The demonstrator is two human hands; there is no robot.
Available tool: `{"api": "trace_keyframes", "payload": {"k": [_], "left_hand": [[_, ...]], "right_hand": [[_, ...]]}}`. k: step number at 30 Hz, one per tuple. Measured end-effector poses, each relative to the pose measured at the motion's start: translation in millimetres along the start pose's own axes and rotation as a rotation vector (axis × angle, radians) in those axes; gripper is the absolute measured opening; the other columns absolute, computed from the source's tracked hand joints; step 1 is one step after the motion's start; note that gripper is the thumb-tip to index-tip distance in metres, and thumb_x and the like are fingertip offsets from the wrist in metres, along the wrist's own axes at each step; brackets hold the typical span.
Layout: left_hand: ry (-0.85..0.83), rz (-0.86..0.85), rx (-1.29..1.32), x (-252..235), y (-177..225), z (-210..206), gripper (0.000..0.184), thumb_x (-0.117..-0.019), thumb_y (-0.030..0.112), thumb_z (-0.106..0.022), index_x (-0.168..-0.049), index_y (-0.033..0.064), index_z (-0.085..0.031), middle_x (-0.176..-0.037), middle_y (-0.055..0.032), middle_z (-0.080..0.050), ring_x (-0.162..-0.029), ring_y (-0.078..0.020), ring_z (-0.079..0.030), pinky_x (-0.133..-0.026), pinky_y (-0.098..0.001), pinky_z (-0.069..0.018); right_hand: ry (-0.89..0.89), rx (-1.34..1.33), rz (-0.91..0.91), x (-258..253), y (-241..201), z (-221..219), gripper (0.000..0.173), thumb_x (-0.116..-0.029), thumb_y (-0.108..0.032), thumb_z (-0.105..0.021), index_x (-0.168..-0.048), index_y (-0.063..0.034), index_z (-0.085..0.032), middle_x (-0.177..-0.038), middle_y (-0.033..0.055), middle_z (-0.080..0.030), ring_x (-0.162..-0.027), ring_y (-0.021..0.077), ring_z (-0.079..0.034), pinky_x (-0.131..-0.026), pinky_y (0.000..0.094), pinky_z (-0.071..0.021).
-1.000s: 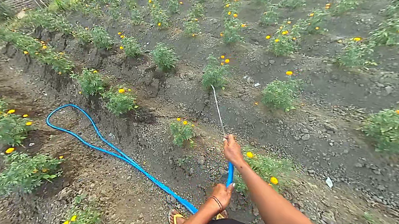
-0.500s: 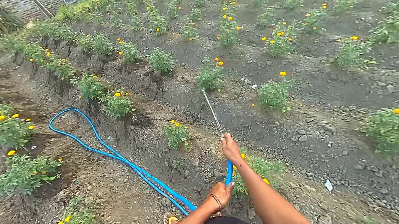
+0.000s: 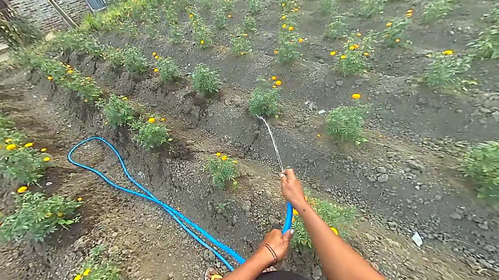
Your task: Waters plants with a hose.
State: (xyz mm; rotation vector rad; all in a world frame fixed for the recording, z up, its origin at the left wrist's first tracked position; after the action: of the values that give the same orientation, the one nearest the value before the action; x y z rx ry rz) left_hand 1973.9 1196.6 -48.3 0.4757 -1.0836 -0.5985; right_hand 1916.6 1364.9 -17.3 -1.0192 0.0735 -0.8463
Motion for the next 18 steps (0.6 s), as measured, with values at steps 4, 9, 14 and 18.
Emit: {"api": "trace_keyframes", "payload": {"k": [4, 9, 14, 18], "left_hand": [[-0.009, 0.015, -0.003, -0.5, 0.0, -1.2, 0.064, -0.1128, 0.046, -0.028, -0.098, -0.0063, -0.062, -0.089, -0.0187, -0.059, -0.081, -0.0305, -0.059, -0.079, -0.0501, -0.0487], [-0.008, 0.026, -0.007, -1.0, 1.2, -1.7, 0.064, -0.1126, 0.047, -0.028, -0.097, -0.0059, -0.062, -0.088, -0.0180, -0.059, -0.079, -0.0300, -0.059, -0.078, -0.0494, -0.0487], [0.000, 0.031, -0.002, -0.1, 0.8, -0.5, 0.063, -0.1127, 0.046, -0.028, -0.098, -0.0052, -0.061, -0.089, -0.0180, -0.059, -0.080, -0.0301, -0.059, -0.078, -0.0494, -0.0488], [0.002, 0.032, 0.006, 0.0, 0.2, 0.2, 0.064, -0.1124, 0.048, -0.028, -0.098, -0.0046, -0.061, -0.087, -0.0171, -0.058, -0.077, -0.0292, -0.058, -0.076, -0.0486, -0.0491]], "right_hand": [[0.010, 0.007, 0.002, 0.1, 0.2, 1.6, 0.035, -0.1125, -0.019, -0.034, -0.138, -0.0009, -0.051, -0.111, 0.0242, -0.068, -0.103, 0.0379, -0.068, -0.092, 0.0531, -0.0519], [0.012, 0.013, 0.004, -1.1, -0.4, 2.5, 0.035, -0.1126, -0.020, -0.035, -0.138, -0.0014, -0.051, -0.111, 0.0241, -0.068, -0.104, 0.0376, -0.068, -0.093, 0.0529, -0.0518], [0.003, 0.032, 0.002, -1.0, -2.9, 1.6, 0.035, -0.1125, -0.020, -0.035, -0.138, -0.0027, -0.051, -0.111, 0.0230, -0.068, -0.103, 0.0368, -0.068, -0.092, 0.0524, -0.0520], [0.002, 0.024, -0.001, -3.4, -1.7, -0.3, 0.035, -0.1124, -0.020, -0.035, -0.139, -0.0027, -0.051, -0.110, 0.0234, -0.068, -0.103, 0.0373, -0.068, -0.092, 0.0527, -0.0523]]}}
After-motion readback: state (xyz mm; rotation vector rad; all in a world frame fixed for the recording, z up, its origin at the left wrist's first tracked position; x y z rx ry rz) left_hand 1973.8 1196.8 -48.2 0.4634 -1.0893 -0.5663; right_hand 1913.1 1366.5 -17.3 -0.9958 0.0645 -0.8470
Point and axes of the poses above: each hand's wrist, its own x-axis away from the middle knuckle, its own z-axis out of the back of the hand, y = z × x, the point moved 9 cm from there along -x, towards the middle knuckle
